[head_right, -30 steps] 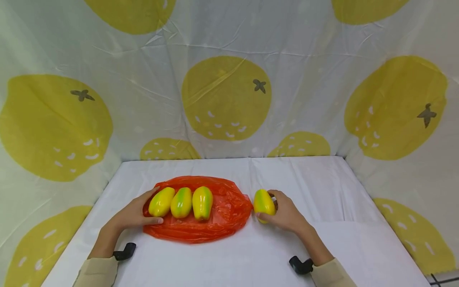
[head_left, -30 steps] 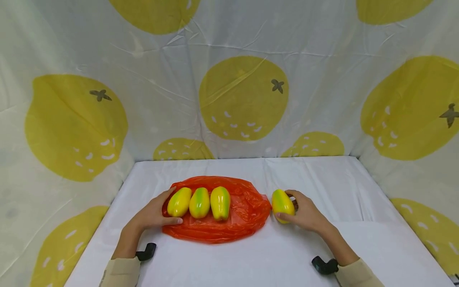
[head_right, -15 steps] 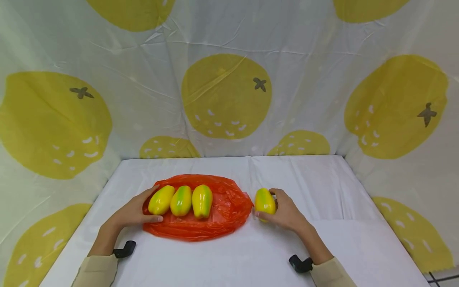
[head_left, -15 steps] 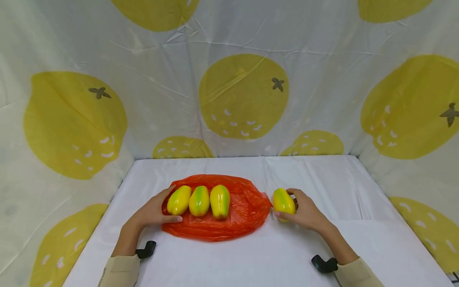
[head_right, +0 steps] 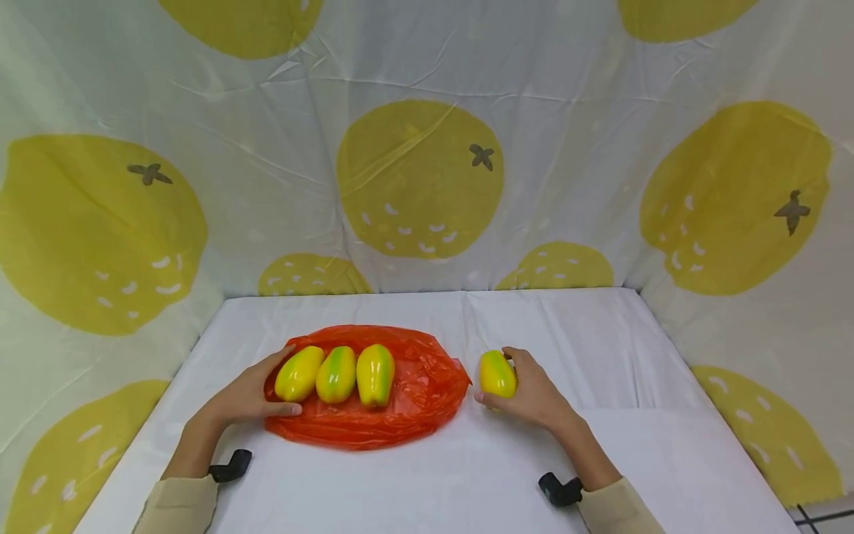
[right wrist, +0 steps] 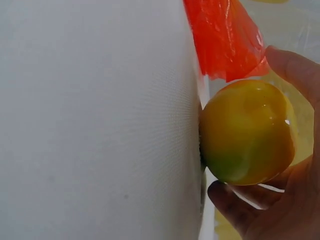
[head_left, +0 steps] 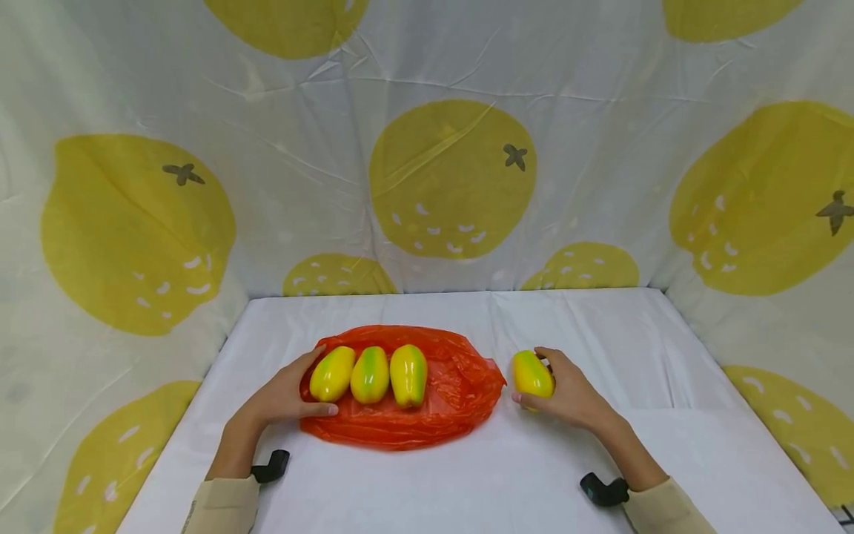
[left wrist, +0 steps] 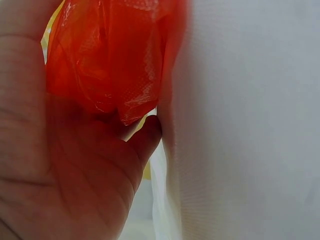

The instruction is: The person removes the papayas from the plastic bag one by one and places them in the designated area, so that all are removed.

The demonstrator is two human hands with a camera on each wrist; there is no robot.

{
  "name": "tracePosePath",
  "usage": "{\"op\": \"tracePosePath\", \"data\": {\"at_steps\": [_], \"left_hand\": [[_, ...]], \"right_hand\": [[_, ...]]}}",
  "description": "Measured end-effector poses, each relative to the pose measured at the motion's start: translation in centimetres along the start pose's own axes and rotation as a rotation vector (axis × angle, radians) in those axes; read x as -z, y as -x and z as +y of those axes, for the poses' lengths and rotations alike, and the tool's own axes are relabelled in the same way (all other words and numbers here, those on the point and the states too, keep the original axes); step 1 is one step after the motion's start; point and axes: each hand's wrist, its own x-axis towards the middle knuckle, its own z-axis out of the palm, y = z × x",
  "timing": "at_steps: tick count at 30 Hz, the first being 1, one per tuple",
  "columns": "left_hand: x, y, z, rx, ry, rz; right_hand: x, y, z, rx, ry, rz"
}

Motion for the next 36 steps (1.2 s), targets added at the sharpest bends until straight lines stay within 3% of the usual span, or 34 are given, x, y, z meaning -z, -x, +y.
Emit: {"op": "tracePosePath", "data": {"at_steps": [16,36], "left_hand": [[-0.1,0.2,-0.3,-0.022,-0.006,0.01],[0.0,0.1,-0.3,0.0,-0.004,0.005]], "right_hand": [[1.0,-0.3,0.1,0.076,-0.013,0.079],[1.6,-1.2,-1.4,0.107,-0.054,0.102]]}}
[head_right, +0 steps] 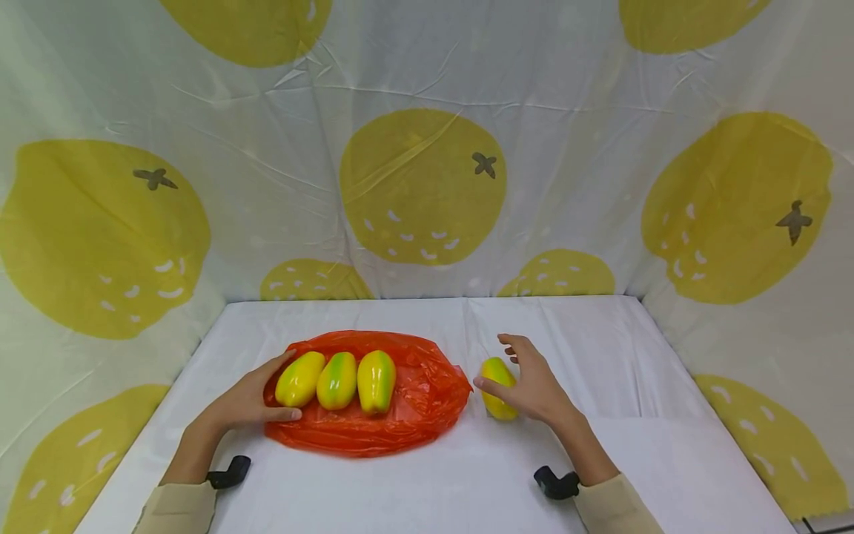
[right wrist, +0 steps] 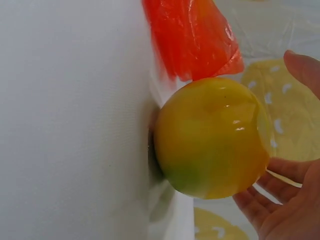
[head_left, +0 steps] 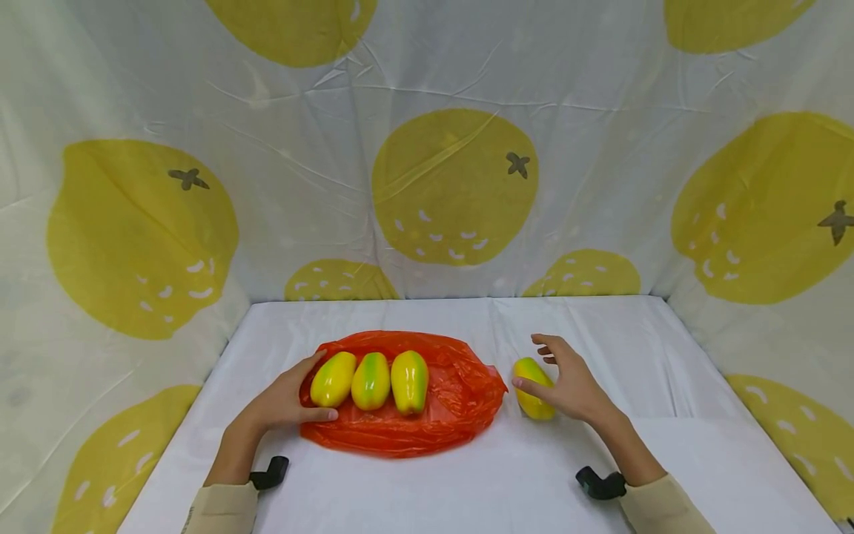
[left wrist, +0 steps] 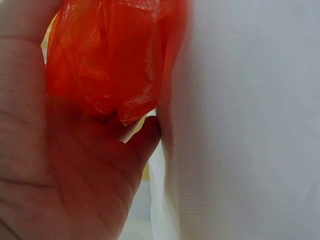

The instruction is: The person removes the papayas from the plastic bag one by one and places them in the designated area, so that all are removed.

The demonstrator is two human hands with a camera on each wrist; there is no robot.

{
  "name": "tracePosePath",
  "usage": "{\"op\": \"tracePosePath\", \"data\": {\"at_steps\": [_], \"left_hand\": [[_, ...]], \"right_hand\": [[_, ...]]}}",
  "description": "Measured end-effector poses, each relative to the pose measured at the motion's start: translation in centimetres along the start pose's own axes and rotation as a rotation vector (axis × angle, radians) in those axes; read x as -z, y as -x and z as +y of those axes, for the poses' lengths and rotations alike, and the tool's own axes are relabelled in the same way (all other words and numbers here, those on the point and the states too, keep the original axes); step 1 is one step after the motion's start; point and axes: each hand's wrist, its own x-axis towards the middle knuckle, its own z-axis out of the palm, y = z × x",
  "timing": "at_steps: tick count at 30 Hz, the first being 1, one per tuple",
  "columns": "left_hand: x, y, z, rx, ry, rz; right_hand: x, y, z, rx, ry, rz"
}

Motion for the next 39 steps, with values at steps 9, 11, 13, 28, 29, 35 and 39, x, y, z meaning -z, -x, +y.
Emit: {"op": "tracePosePath", "data": {"at_steps": [9,11,13,28,29,35,39], "left_hand": [[0.0,0.0,0.2,0.014,0.009,-0.002],[0.0,0.0,0.2,0.014,0.015,-0.003],[0.0,0.0,0.2,0.008,0.021,-0.001],[-0.2,-0.1,-0.1,-0.063,0.038,0.022],[-0.2,-0.1,-0.1,-0.063,0.041,0.02],[-0.3,-0.2,-0.3,-0.053,0.042,0.006],[-0.2,-0.1,-0.2,-0.045,0.031,0.004]], "right_hand": [[-0.1,-0.4,-1.0,0.054,-0.017,0.026],[-0.2,-0.5,-1.3,0.069,-0.024,0.032],[-0.3,-0.6,-1.5,0.082,-0.033,0.036],[-0.9,-1.2,-3.5,0.157,-0.158,0.029],[-1.0,-1.2,-3.5,0.163,-0.161,0.026],[-1.5,-1.3,-4.0,0.191,-0.185,0.013],[-1.7,-1.4,-4.4,0.207,-0.204,0.0]]}}
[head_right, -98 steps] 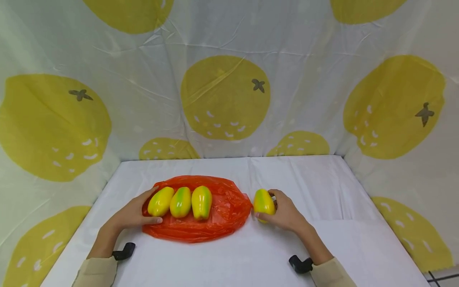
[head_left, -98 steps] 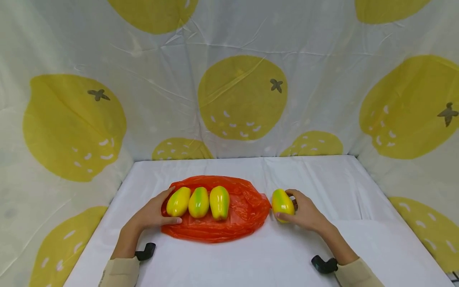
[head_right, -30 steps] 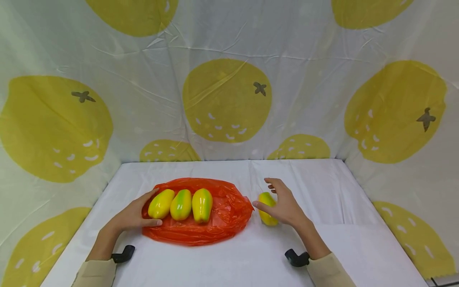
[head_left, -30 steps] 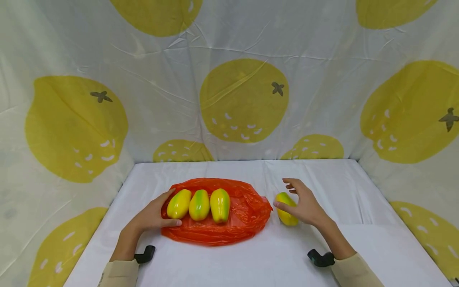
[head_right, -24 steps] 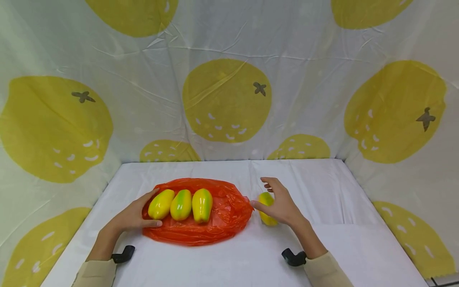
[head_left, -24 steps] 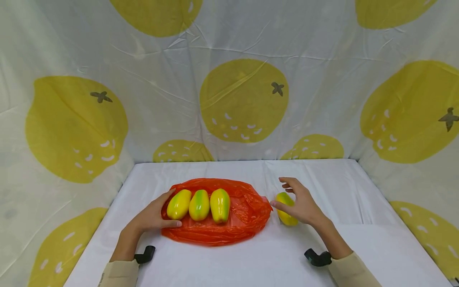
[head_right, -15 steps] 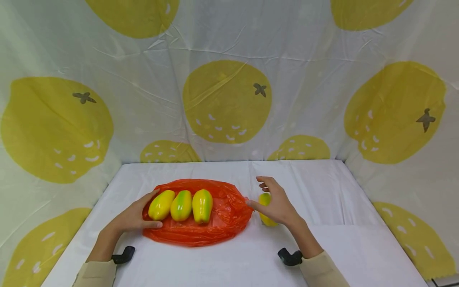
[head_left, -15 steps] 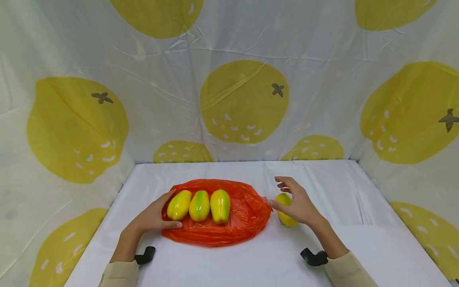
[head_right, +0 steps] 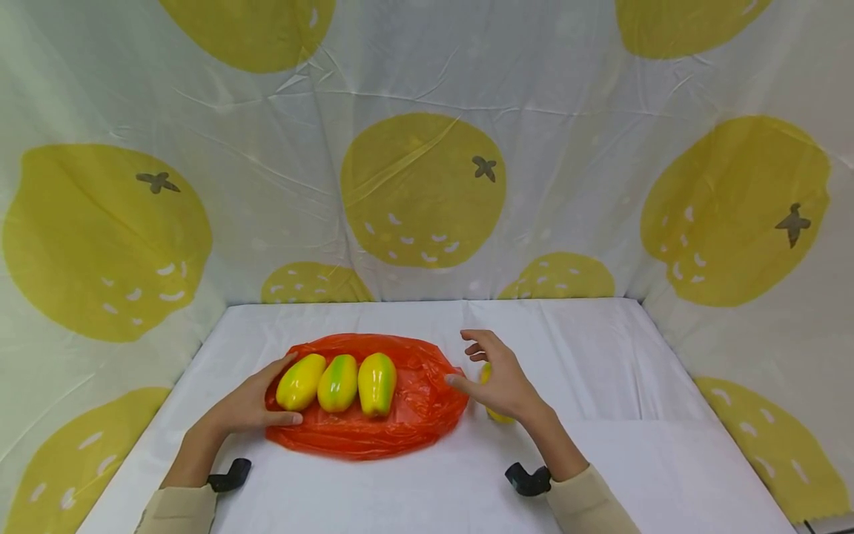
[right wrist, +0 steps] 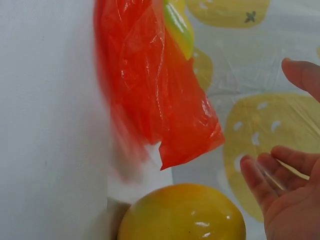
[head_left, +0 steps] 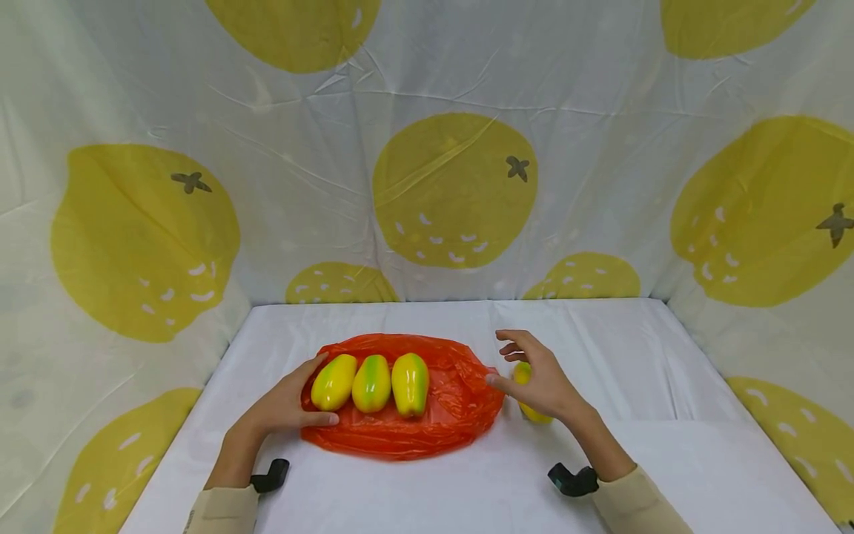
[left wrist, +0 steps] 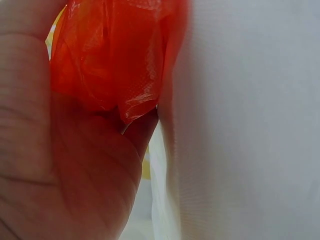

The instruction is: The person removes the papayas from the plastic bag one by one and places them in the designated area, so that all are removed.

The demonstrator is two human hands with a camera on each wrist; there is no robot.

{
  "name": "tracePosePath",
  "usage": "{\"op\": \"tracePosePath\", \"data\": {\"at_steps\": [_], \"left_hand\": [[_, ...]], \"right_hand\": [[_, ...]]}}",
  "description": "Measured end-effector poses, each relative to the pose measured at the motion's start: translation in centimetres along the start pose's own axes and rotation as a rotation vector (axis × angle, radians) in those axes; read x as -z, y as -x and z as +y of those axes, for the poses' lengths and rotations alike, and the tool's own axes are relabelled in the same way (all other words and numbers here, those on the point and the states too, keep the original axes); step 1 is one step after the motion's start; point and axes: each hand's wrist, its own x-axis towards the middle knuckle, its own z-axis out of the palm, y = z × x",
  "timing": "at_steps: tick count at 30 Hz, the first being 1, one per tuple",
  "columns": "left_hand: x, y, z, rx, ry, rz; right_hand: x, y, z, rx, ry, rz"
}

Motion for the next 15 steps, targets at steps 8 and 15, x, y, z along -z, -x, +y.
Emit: {"op": "tracePosePath", "data": {"at_steps": [8,15], "left_hand": [[0.0,0.0,0.1,-0.005,-0.014,0.006],[0.0,0.1,0.0,0.013,-0.008,-0.004]], "right_hand": [[-0.9,-0.6,-0.7,0.032,-0.039,-0.022],[-1.8,-0.8,-1.1,0.023,-0.037,-0.03]]}}
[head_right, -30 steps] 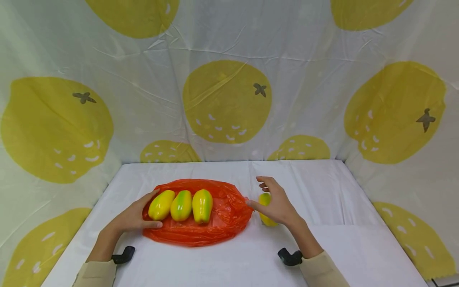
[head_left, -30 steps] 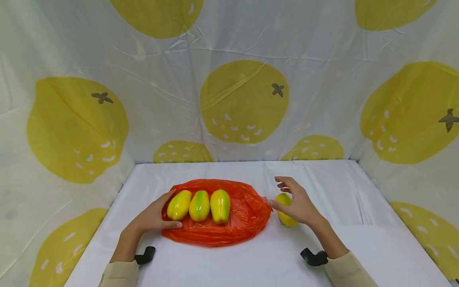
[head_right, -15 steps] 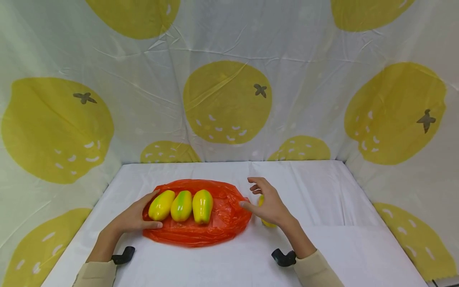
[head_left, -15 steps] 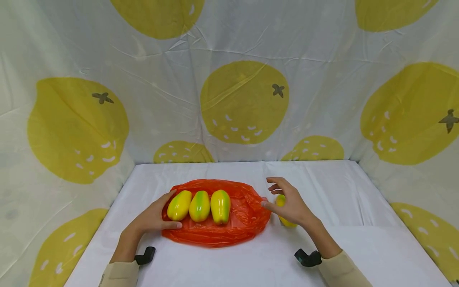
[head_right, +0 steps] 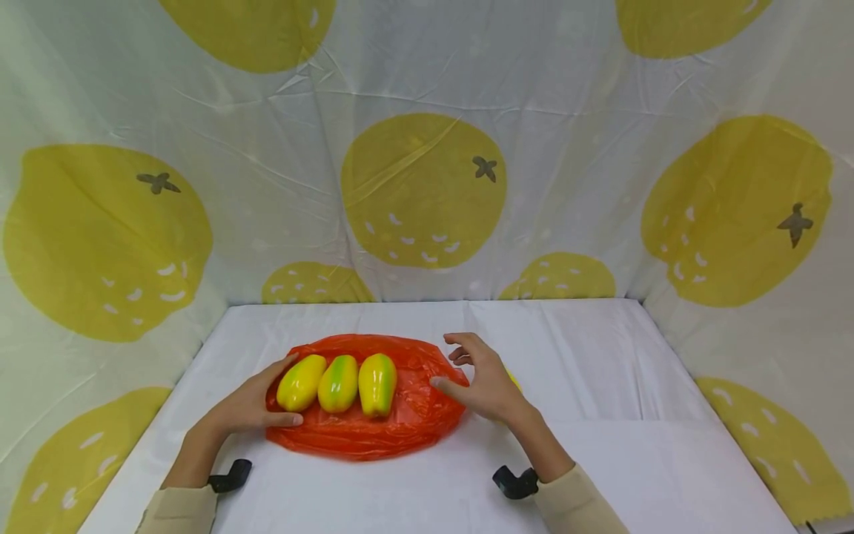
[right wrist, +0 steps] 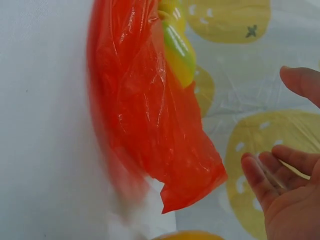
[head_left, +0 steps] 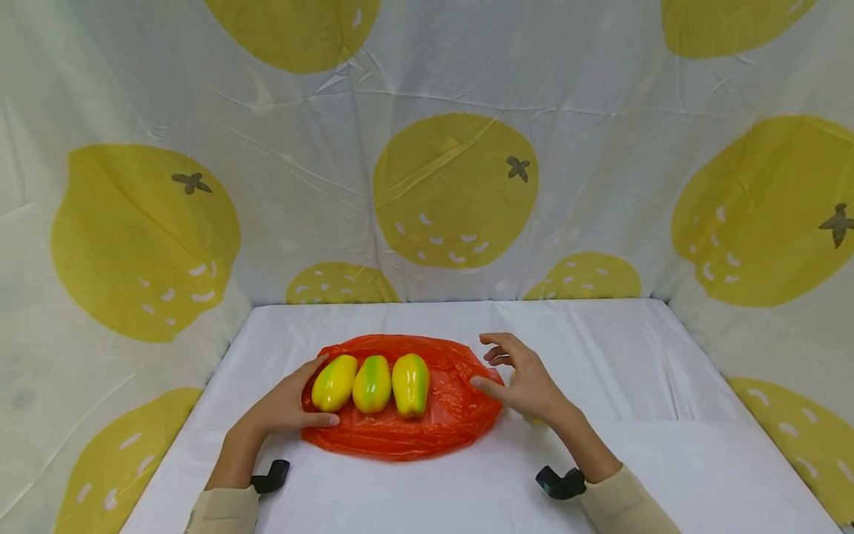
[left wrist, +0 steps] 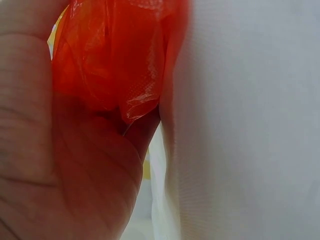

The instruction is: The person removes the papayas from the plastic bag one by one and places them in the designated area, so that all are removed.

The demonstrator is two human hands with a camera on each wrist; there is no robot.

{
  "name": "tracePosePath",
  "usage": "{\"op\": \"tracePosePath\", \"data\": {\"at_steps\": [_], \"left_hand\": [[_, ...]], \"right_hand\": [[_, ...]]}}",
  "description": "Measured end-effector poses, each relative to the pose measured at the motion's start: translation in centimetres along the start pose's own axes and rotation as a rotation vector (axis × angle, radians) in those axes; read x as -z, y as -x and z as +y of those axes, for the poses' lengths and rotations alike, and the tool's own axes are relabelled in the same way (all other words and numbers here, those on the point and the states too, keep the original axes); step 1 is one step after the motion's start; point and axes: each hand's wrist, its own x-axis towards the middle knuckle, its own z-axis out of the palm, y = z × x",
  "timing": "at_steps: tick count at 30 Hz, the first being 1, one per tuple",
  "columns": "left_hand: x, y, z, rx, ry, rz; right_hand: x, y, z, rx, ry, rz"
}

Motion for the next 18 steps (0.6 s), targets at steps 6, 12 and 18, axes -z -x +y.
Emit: {"op": "tracePosePath", "data": {"at_steps": [6,12,18], "left_hand": [[-0.1,0.1,-0.1,-0.003,-0.004,0.002],[-0.1,0.1,0.0,-0.001,-0.013,0.005],[0.1,0.0,0.0,-0.007,-0.017,0.002]], "right_hand": [[-0.8,-0.1,-0.4,-0.013,-0.046,-0.029],[-1.7,-0.4,-1.1,-0.046,-0.082,-0.069],[-2.6,-0.8,-1.5,-0.063,-0.07,-0.093]]}}
